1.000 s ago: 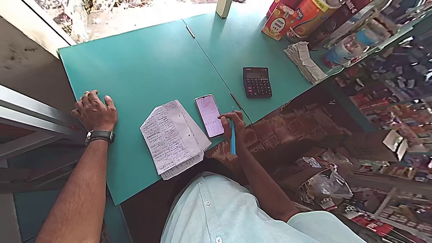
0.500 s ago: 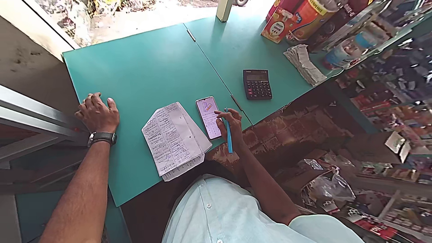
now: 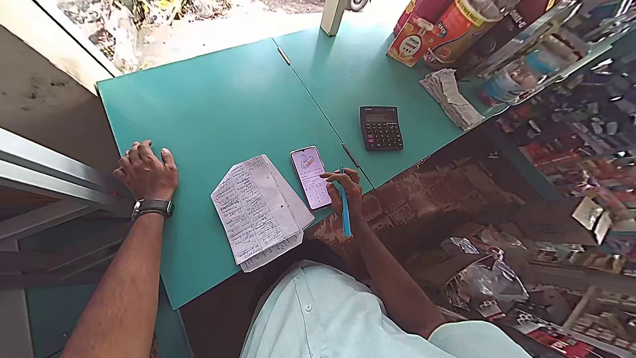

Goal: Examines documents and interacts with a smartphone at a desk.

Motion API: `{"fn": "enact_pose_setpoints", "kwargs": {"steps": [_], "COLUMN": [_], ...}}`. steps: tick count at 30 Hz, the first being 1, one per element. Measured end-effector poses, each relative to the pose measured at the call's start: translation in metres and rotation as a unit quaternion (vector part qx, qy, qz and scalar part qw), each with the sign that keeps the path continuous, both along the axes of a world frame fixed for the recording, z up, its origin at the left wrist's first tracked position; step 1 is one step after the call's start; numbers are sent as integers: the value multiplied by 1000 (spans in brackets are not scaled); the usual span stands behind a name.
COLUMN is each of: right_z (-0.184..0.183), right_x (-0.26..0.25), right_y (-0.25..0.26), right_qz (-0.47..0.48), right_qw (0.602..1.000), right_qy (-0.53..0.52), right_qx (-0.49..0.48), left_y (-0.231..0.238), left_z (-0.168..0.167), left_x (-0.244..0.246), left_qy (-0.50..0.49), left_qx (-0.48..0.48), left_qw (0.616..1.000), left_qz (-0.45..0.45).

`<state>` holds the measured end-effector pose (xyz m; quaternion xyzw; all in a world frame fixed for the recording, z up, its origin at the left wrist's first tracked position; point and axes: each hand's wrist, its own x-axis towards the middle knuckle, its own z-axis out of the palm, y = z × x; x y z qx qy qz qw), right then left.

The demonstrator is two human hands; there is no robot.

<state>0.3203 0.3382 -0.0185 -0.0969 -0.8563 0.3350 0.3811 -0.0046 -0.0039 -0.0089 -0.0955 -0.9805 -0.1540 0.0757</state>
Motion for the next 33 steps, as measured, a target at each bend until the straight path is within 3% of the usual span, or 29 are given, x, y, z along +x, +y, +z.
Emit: {"fn": "enact_pose_setpoints", "kwargs": {"steps": [4,9,18,28,33], "right_z": [16,27,25,35,47], "right_x": [-7,-23,-11,-68,-54], "right_y": [4,18,10,0,13], "right_qz": [23,57,55,107,-33], "right_qw": [997,980,990,960,957], "right_qy": [-78,-165,-90,-216,-261], "right_qx": [15,100,94,142,122], "left_y": [0,0,-1,-5,-6], "left_z": [2,2,2,-2,-1], "left_x": [2,0,1,-2,-1], "left_qy": [-7,-6,1,-5,-10], "left_qx": [3,-6,-1,-9,-7], "left_qw": [1000,1000,1000,1000,1000], "left_qz": [-3,1,-5,-6,-2]}}
